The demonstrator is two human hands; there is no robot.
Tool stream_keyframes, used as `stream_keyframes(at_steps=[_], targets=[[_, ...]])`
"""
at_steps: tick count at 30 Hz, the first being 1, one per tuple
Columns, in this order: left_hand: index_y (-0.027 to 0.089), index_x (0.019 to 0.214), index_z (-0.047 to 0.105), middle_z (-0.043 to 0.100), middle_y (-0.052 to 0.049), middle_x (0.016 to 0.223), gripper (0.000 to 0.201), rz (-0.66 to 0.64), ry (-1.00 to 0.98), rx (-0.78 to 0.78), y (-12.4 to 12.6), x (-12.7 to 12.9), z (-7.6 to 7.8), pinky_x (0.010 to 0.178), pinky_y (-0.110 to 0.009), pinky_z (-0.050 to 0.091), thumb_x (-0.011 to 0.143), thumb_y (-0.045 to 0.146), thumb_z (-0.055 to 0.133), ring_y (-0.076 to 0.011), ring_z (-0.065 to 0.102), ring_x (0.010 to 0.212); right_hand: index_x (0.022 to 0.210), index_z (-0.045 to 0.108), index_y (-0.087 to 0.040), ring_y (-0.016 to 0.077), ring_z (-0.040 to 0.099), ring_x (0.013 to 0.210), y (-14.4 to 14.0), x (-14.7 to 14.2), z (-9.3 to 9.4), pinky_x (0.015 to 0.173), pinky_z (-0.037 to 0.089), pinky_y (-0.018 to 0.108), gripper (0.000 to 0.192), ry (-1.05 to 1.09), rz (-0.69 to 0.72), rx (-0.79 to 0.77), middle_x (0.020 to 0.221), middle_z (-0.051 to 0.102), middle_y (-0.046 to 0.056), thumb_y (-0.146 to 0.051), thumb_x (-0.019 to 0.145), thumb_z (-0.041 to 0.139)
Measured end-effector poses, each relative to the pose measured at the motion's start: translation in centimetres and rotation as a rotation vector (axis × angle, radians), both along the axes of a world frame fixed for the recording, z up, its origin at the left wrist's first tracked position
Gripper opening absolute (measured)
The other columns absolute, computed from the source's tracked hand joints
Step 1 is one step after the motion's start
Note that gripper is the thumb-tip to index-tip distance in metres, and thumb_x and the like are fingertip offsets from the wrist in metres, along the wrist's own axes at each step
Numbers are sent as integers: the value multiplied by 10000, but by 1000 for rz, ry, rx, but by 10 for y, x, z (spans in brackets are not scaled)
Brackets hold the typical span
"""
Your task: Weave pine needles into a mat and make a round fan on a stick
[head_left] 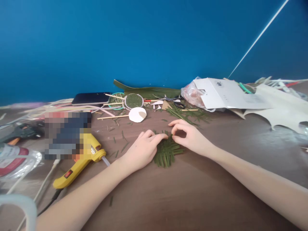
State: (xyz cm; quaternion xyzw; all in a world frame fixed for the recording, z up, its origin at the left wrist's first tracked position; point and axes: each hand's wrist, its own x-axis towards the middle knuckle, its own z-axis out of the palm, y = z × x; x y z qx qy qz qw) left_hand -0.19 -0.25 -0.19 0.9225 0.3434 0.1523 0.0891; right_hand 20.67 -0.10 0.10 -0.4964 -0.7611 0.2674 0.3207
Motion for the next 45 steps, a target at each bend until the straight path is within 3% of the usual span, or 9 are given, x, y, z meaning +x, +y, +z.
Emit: stream_keyframes(at_steps=[10,20,37,45], targets=[[188,1178,506,571,-67,897,412,29,22,-19,-1,2,1,774,-315,429,838,47,319,-185,495,895,745,527,-209,223,517,1056,2,-3,-9,919,386,427,34,27,-64,44,1055,576,75,-181,737,544],[158,1161,508,594,-72,893,399,33,-4,-52,0,-1,4,784,-329,442,829,43,319,-191,500,879,876,498,-224,250,413,1178,-5,-1,2,985,311,491,170,-103,64,-37,1168,515,84,-144,727,512],[163,1154,515,602,-76,892,395,33,-25,-57,0,-1,5,767,-327,452,823,40,338,-195,503,884,895,475,-227,249,374,1190,-4,-4,6,987,280,505,189,-155,68,-94,1218,475,80,-128,737,512],[197,1132,502,612,-46,983,372,96,-180,-205,4,-4,8,817,-308,465,815,48,376,-157,536,905,810,562,-229,257,383,1202,-3,4,20,998,276,525,70,-185,240,-127,1168,511,66,-176,766,550]])
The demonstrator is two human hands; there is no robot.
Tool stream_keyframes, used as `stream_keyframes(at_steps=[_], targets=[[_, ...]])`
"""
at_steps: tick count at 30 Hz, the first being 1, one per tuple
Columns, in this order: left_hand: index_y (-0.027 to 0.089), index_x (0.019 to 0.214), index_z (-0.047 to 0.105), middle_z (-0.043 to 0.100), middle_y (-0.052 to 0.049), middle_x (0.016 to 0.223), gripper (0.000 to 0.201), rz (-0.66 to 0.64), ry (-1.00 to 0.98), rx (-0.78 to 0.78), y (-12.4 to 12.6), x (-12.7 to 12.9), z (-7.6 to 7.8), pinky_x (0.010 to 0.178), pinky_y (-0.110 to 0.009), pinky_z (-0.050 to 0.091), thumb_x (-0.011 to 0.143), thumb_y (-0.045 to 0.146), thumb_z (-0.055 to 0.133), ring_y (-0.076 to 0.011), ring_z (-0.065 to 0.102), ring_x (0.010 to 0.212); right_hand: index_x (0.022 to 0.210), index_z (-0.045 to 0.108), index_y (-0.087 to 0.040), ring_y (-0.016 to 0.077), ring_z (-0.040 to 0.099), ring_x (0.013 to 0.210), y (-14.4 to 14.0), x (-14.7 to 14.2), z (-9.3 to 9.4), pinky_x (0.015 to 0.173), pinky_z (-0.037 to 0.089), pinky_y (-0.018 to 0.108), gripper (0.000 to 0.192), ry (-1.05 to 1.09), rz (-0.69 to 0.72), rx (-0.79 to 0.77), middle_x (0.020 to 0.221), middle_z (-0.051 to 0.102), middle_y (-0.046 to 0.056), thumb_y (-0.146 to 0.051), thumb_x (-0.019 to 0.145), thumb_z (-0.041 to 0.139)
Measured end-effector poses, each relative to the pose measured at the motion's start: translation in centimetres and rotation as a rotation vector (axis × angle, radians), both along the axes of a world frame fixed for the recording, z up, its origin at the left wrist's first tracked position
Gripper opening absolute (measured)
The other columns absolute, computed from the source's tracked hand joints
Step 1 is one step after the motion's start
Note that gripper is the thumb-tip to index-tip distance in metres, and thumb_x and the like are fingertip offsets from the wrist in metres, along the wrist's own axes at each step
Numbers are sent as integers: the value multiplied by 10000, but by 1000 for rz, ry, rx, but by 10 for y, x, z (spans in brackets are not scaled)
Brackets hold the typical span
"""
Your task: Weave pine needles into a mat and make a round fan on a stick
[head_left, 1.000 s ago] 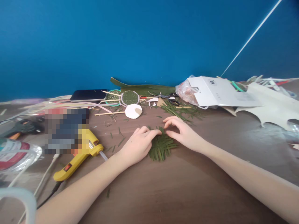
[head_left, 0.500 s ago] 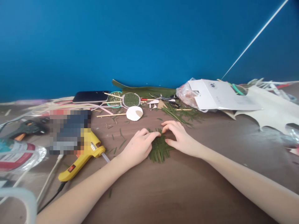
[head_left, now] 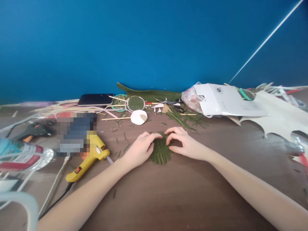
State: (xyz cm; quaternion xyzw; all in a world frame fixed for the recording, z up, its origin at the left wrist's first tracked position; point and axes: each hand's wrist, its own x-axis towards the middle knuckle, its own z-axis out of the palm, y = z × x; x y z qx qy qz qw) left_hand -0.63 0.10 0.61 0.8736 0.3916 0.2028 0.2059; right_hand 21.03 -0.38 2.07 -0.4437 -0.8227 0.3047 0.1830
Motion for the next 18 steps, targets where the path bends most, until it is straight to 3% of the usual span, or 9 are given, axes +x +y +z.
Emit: stream_keyframes(at_steps=[3,8,13,18], targets=[[196,1030,538,601,-32,945,283,25,-70,-72,1,-3,5,786,-288,471,812,71,408,-140,551,858,767,585,-227,254,391,1193,1,1,0,999,286,523,60,-14,7,5,1141,520,63,-169,758,574],[178,813,573,577,-23,876,93,-82,-30,-135,2,-9,14,818,-283,446,830,154,484,-144,534,876,761,603,-227,248,399,1200,3,3,-3,1015,294,519,20,-2,6,-4,1181,493,60,-209,759,612],[178,807,576,568,-33,923,30,-119,28,-145,3,-9,15,850,-314,432,806,201,558,-165,520,920,771,621,-219,268,382,1236,0,2,-4,1007,338,514,39,22,-6,13,1303,393,66,-249,756,641],[185,816,580,565,-36,937,34,-98,40,-113,1,-8,13,847,-328,437,792,207,569,-172,517,914,741,629,-210,266,414,1199,-3,0,-5,970,370,503,53,-19,29,198,1283,447,74,-222,788,609]])
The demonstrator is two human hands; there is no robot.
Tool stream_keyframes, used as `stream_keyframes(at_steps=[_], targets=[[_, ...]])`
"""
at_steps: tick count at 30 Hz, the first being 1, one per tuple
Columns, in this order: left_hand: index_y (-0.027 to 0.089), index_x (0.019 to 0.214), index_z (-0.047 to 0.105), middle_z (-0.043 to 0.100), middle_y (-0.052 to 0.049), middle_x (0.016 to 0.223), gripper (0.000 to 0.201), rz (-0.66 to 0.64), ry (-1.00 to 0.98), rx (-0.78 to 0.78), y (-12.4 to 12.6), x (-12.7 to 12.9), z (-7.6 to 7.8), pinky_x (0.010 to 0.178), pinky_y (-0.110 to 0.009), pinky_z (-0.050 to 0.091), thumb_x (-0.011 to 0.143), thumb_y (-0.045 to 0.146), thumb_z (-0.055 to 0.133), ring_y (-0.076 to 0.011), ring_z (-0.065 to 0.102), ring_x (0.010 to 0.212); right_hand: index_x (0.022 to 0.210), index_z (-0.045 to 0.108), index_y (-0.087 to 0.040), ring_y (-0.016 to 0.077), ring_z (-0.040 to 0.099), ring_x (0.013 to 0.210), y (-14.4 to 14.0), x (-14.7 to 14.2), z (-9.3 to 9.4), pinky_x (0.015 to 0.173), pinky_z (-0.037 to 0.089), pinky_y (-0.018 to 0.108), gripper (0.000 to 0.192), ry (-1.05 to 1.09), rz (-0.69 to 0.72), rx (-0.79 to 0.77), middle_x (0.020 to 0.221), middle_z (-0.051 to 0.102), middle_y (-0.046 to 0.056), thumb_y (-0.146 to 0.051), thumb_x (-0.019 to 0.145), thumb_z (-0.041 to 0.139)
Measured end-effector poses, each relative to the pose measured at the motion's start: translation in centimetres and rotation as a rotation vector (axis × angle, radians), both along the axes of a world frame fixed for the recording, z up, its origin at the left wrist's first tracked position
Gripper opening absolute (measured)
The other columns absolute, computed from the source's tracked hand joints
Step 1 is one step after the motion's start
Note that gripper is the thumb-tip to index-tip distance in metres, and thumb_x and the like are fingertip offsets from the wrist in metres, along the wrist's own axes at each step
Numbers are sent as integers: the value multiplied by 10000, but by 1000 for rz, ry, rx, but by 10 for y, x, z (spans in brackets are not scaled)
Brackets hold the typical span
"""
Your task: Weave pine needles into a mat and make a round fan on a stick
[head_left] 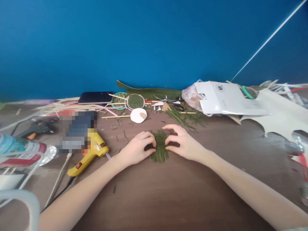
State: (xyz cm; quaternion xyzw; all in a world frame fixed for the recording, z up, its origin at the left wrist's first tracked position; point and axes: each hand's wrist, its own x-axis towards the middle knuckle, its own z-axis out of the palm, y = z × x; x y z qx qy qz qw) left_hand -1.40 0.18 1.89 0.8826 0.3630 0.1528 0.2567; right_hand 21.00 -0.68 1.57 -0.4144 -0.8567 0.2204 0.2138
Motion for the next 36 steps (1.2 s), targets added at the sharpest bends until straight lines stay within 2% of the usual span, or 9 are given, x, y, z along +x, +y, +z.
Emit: stream_keyframes(at_steps=[5,20,26,32,36], targets=[[181,814,575,577,-39,928,34,-21,30,57,-1,0,1,827,-313,434,808,202,549,-176,516,898,739,647,-209,261,435,1155,1,1,-1,917,381,485,139,-87,88,200,1234,520,78,-206,834,545],[170,764,576,625,-41,924,181,-130,127,348,-4,-2,-1,731,-260,419,882,229,452,-149,519,808,701,637,-184,253,454,1105,0,0,2,850,400,427,187,-155,149,313,1146,590,92,-203,850,526],[168,764,574,632,-32,881,175,-114,115,331,-2,-1,-3,736,-261,419,879,221,453,-146,522,802,685,643,-173,249,460,1093,1,1,0,846,403,423,184,-125,143,312,1130,601,92,-196,840,545],[173,768,573,633,-18,872,97,-106,86,224,-2,-2,2,752,-252,425,842,219,531,-149,532,822,725,664,-182,257,445,1121,2,4,1,881,396,447,127,-118,151,254,1180,581,88,-237,815,593],[174,780,569,625,-26,870,103,-107,110,237,-3,-2,3,742,-262,422,841,249,536,-158,526,820,708,648,-175,252,450,1119,0,2,3,880,398,439,152,-132,172,276,1159,588,93,-228,828,573]])
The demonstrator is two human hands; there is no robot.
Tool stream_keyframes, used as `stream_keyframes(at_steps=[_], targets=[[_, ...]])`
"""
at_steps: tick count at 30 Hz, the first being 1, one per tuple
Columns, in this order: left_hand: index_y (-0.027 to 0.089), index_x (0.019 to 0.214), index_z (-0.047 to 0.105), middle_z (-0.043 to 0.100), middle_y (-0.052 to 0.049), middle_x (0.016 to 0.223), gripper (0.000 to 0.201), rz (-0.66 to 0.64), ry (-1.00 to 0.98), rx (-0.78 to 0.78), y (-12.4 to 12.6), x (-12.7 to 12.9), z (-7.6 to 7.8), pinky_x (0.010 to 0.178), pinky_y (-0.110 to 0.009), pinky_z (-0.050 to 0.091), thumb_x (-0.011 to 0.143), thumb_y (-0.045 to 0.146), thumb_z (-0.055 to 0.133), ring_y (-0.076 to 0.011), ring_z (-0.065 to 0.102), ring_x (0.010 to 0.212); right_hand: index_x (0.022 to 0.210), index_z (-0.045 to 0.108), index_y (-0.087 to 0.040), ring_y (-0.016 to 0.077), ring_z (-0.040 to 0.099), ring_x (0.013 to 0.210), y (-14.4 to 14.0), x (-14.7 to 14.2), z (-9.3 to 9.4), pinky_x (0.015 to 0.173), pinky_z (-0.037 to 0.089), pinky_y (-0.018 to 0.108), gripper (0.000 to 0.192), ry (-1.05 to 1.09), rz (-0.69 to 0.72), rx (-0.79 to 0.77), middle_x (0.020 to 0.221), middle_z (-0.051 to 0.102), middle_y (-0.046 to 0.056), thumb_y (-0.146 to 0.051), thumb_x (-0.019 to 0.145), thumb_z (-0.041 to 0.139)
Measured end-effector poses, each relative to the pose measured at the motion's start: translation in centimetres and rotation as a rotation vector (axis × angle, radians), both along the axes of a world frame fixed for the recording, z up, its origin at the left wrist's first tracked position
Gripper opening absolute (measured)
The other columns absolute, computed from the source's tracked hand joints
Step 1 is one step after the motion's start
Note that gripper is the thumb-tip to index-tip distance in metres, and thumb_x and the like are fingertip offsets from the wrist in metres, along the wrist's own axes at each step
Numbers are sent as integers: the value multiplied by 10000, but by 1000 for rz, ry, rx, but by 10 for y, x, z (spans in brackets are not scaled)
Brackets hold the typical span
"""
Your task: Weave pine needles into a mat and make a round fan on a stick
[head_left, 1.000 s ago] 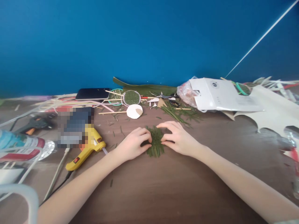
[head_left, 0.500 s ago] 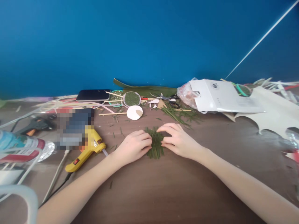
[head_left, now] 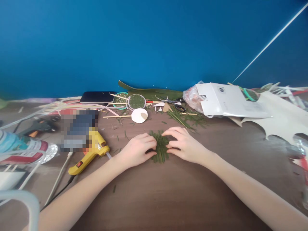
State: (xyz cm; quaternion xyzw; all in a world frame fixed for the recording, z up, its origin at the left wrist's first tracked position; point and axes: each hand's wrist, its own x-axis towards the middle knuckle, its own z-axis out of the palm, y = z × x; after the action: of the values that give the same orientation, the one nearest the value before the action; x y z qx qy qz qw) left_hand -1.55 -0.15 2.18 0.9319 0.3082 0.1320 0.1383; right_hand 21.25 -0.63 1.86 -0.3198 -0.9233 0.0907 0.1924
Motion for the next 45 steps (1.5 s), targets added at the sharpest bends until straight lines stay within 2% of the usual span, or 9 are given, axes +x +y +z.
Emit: stream_keyframes(at_steps=[14,17,20,23,26,36,39,42,45], targets=[[177,775,564,620,-30,893,125,5,28,54,-2,2,-1,732,-260,411,856,229,485,-150,510,807,678,628,-165,256,454,1100,0,-2,0,869,405,438,186,1,12,10,1125,599,100,-206,840,546],[177,767,559,620,-26,885,118,12,14,46,-2,2,-2,731,-259,410,852,224,492,-150,514,810,702,620,-173,251,451,1112,1,0,-1,882,398,437,160,8,4,-48,1139,589,94,-213,840,548],[178,766,551,616,-20,854,93,34,10,-1,-2,2,-1,730,-260,410,839,224,517,-151,519,806,817,613,-191,245,462,1107,2,1,-1,894,394,434,62,26,-48,-156,1131,588,88,-245,818,583],[173,769,536,608,-23,841,83,45,17,-49,-1,3,-1,745,-271,409,823,235,552,-159,522,819,999,560,-204,257,460,1112,1,0,-1,907,384,446,293,23,-148,-222,1150,576,91,-311,746,661],[171,764,522,602,-25,844,95,50,26,-66,0,3,-1,757,-283,405,816,238,565,-166,519,832,1073,508,-212,264,454,1124,-1,-2,-1,917,373,443,450,0,-204,-260,1178,556,90,-345,688,701],[176,775,531,600,-22,844,74,47,7,-106,0,3,-3,770,-294,409,812,231,563,-163,517,833,1056,511,-228,251,456,1116,-1,-2,0,914,357,424,412,-6,-184,-301,1159,563,68,-353,702,680],[183,818,537,598,-24,882,30,55,-63,-161,1,2,1,791,-296,420,811,203,558,-164,528,867,1038,521,-228,261,451,1115,-1,-2,0,913,357,440,359,37,-178,-306,1151,559,77,-359,732,656],[185,821,530,578,-29,939,47,151,-167,-162,2,1,7,836,-316,418,797,180,570,-169,522,921,966,546,-224,256,466,1076,-1,-3,-1,906,363,445,185,120,-243,-257,1103,559,85,-315,808,571],[175,824,530,573,-35,915,118,350,-120,-99,3,0,8,829,-373,412,762,210,623,-201,508,904,901,561,-214,246,469,1040,-2,-7,-4,907,363,445,98,155,-337,-190,1051,554,83,-277,829,539]])
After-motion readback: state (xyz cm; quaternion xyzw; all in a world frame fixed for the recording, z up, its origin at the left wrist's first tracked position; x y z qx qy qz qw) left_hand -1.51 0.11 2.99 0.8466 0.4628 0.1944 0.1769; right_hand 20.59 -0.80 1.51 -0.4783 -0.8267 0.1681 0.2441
